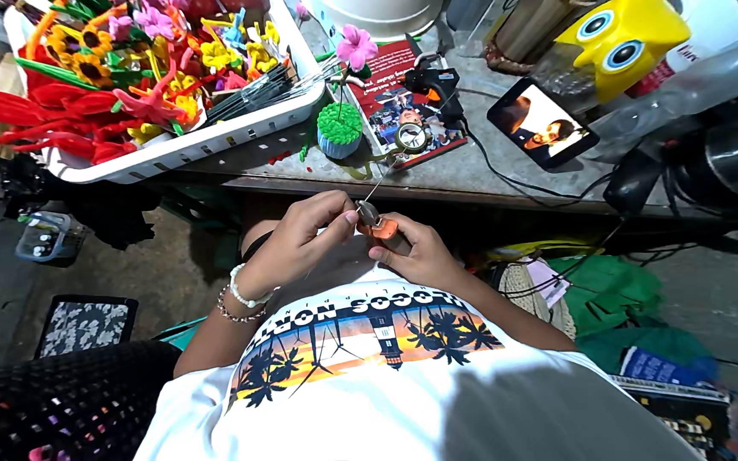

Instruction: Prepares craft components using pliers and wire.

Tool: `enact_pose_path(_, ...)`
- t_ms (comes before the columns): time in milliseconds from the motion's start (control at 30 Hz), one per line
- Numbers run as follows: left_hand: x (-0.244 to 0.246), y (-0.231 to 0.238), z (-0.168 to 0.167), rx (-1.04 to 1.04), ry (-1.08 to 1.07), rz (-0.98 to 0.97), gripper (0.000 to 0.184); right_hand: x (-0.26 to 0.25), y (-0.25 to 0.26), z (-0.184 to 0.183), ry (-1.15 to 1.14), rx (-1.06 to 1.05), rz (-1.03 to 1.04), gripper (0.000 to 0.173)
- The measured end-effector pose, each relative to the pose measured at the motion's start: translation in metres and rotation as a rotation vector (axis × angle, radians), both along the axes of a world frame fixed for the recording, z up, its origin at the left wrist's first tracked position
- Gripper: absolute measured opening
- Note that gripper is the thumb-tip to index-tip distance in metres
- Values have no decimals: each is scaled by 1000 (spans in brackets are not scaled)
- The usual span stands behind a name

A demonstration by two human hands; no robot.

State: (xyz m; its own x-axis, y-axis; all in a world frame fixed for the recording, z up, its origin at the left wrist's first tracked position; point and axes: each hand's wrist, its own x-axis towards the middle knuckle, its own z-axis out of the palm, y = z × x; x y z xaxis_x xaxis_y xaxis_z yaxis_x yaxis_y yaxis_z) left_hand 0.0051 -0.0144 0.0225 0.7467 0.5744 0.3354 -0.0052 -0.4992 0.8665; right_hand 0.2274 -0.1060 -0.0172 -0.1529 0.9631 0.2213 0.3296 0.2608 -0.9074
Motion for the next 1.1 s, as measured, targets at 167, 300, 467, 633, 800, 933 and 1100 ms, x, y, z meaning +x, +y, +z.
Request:
enact_pose_path(167, 1, -3, -1, -95, -29, 7, 26, 0, 0, 1, -6, -33, 5, 36)
enact_pose_path(300, 1, -3, 0, -114, -23, 9, 25, 0, 1, 1, -14, -25, 9, 35)
enact_pose_path(467, 0, -5, 2, -166, -22, 17, 25, -1, 1, 0, -7, -26, 15, 36)
enact_pose_path(633, 0, -6, 2, -184, -2, 28, 25, 1, 0, -1, -96, 1, 47, 39)
enact_pose_path(800, 4, -6, 1, -221, -11, 29, 25, 4, 1, 4, -185, -50, 70, 40)
enact_pose_path(933, 11, -2, 4, -258, -38, 25, 24, 6, 2, 11, -225, -101, 23, 38)
enact_pose_path(1100, 20, -3, 16, -133, -3, 62, 25, 3, 2, 16, -203, -34, -81, 32)
